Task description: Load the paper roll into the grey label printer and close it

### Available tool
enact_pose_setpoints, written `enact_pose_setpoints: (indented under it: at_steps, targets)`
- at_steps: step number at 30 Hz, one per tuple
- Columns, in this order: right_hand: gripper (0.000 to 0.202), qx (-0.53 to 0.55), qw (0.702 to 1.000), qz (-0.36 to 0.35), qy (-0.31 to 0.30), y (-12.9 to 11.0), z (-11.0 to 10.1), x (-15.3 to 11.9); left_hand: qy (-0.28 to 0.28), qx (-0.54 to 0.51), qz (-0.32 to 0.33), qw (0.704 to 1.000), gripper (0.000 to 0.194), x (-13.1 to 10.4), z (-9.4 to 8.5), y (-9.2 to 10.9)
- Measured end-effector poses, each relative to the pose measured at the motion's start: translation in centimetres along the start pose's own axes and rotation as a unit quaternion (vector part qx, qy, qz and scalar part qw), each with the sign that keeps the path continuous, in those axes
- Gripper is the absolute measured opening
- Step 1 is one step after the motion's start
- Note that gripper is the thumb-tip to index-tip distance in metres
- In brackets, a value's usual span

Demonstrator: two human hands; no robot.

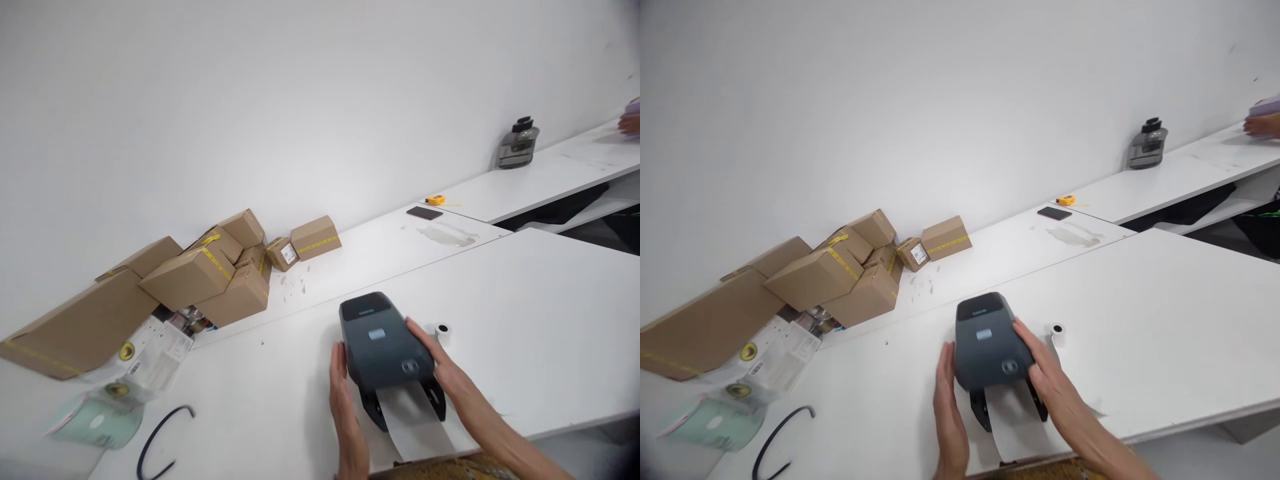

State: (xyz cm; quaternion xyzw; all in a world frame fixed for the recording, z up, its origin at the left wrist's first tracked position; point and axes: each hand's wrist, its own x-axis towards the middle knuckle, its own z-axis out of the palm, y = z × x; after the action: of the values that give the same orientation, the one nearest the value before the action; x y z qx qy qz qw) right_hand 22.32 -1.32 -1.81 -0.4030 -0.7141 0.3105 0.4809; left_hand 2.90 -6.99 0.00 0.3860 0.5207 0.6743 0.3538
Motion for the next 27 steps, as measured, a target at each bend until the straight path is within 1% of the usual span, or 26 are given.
enact_pose_setpoints:
  at_steps: [2,3,5,7,9,12,14,15,17,19,20,22,24,25,27]
  targets:
    - [0.062,-0.019,0.999,-0.04,0.006,-1.4,-0.6,3.3,-0.007,-0.006,0.033,0.999,0.066,2.5,0.5,1.9]
    - [0.063,-0.032,0.997,-0.07,0.018,-2.0,-0.8,5.2,0.001,-0.001,0.043,0.999,0.065,3.9,0.8,2.6]
    - [0.063,-0.043,0.991,-0.117,0.047,-2.8,-0.7,9.0,0.025,0.041,0.043,0.998,0.059,6.3,1.3,2.9]
    - [0.063,-0.047,0.988,-0.135,0.059,-3.2,-0.2,12.7,0.034,0.094,0.025,0.995,0.055,8.0,1.5,2.1]
    - [0.062,-0.056,0.988,-0.127,0.065,-3.2,0.2,15.9,0.027,0.124,0.005,0.992,0.053,8.7,1.6,0.5]
    - [0.061,-0.074,0.99,-0.092,0.075,-3.0,0.8,19.6,0.017,0.162,-0.019,0.986,0.053,8.3,1.6,-1.8]
    - [0.064,-0.084,0.99,-0.075,0.082,-2.7,1.1,20.8,0.012,0.184,-0.024,0.983,0.053,7.7,1.6,-2.6]
    - [0.068,-0.09,0.99,-0.071,0.087,-2.6,1.2,20.9,0.01,0.195,-0.024,0.981,0.054,7.4,1.6,-2.8]
    - [0.073,-0.105,0.986,-0.077,0.105,-2.2,1.3,19.8,0.011,0.216,-0.018,0.976,0.055,7.1,1.7,-2.8]
    - [0.064,-0.132,0.98,-0.109,0.103,-1.6,1.4,17.4,0.013,0.235,-0.01,0.972,0.054,7.1,1.7,-2.7]
    - [0.055,-0.153,0.976,-0.134,0.082,-1.2,1.4,15.9,0.012,0.243,-0.006,0.97,0.054,7.2,1.8,-2.7]
    - [0.038,-0.181,0.968,-0.172,-0.001,-0.2,1.5,13.1,0.007,0.253,-0.004,0.968,0.052,7.3,1.8,-2.8]
    - [0.028,-0.201,0.956,-0.189,-0.098,0.8,1.6,11.2,0.002,0.259,-0.006,0.966,0.054,7.4,1.7,-2.9]
    - [0.029,-0.213,0.948,-0.191,-0.141,1.2,1.7,10.6,0.0,0.263,-0.007,0.965,0.055,7.4,1.7,-2.9]
    - [0.047,-0.243,0.93,-0.182,-0.206,1.8,1.9,10.4,0.0,0.275,-0.007,0.962,0.057,7.4,1.8,-2.8]
